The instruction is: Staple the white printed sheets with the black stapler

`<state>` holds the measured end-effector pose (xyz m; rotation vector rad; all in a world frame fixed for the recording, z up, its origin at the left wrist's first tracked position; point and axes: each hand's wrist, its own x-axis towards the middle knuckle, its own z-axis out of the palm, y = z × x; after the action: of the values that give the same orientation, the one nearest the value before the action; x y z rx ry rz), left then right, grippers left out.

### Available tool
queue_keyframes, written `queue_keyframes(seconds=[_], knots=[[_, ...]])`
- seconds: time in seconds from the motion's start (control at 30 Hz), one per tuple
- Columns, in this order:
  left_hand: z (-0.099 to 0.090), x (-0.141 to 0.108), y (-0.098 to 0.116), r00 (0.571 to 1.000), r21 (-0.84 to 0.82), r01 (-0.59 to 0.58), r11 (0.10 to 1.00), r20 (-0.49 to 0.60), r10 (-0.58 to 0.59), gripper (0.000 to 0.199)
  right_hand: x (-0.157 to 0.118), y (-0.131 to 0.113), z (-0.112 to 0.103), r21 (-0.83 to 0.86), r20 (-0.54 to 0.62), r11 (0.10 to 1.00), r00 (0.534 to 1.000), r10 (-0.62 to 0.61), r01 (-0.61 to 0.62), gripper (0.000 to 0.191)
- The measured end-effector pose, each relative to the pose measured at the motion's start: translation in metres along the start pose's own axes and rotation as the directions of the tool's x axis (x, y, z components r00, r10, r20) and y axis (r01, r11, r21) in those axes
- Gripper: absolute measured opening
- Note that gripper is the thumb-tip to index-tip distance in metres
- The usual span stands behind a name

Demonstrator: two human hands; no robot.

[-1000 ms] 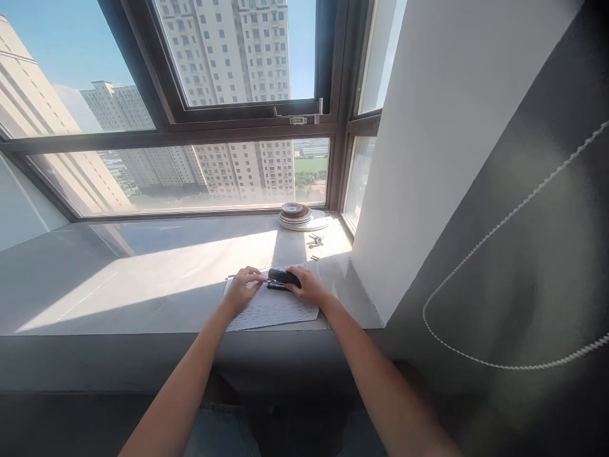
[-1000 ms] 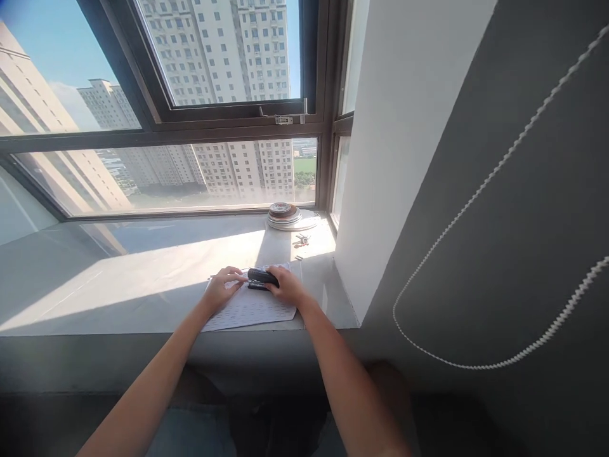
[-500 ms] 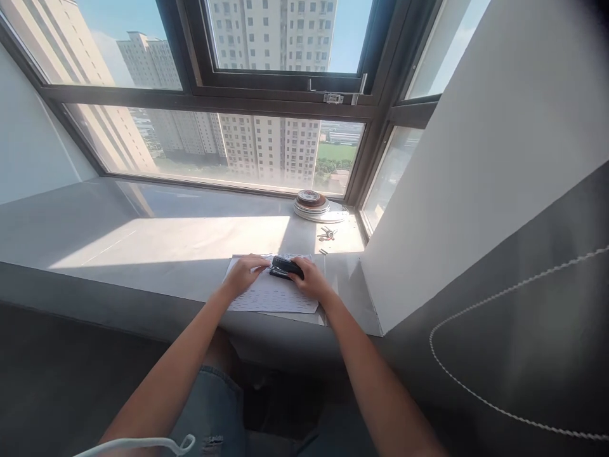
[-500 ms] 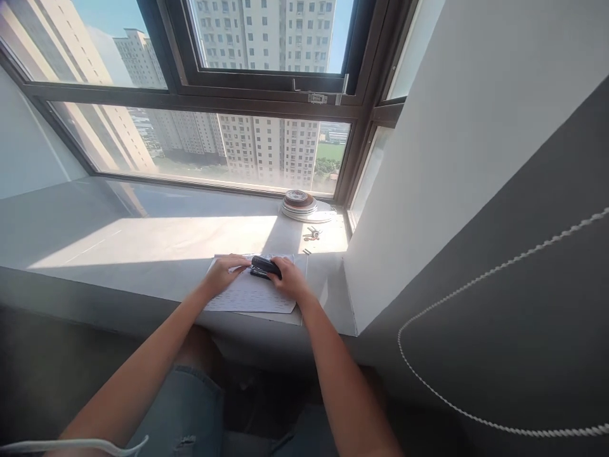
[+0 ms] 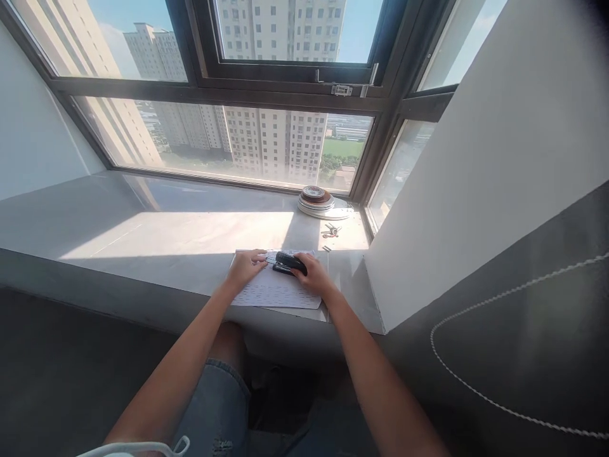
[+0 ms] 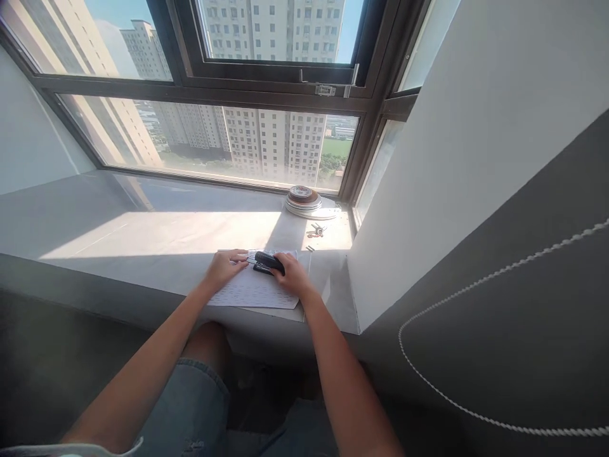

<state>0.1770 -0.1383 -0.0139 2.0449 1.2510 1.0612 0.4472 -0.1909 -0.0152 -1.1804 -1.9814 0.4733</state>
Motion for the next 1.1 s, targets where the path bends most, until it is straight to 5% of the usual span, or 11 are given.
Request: queue_keyframes(seconds=[0.3,0.5,0.77,0.97,1.1], knots=[[0.017,-0.003,0.039,0.961,-0.029,-0.148,0.989,0.233,0.150,0.067,0.000,0.002,-0.001,0.035,-0.040,0.999,0.999,-0.005,0.006,0.027],[-0.003,-0.006,0.026,0.862,0.088,-0.233,0.969,0.479,0.164,0.070,0.002,-0.001,-0.003,0.021,-0.032,1.000,0.999,0.005,-0.004,0.025],[-0.008,-0.013,-0.001,0.838,0.337,-0.358,0.871,0.527,0.141,0.062,-0.001,0.000,-0.003,0.043,-0.097,0.998,0.994,0.054,-0.050,0.024],[-0.044,-0.008,-0.037,0.962,0.562,-0.115,0.819,0.270,-0.049,0.057,0.001,0.005,-0.002,0.064,-0.123,0.985,0.978,0.170,-0.163,0.034],[-0.059,-0.013,-0.047,0.983,0.651,0.122,0.749,0.023,-0.180,0.058,0.003,0.003,-0.004,0.081,-0.118,0.974,0.968,0.222,-0.213,0.038]])
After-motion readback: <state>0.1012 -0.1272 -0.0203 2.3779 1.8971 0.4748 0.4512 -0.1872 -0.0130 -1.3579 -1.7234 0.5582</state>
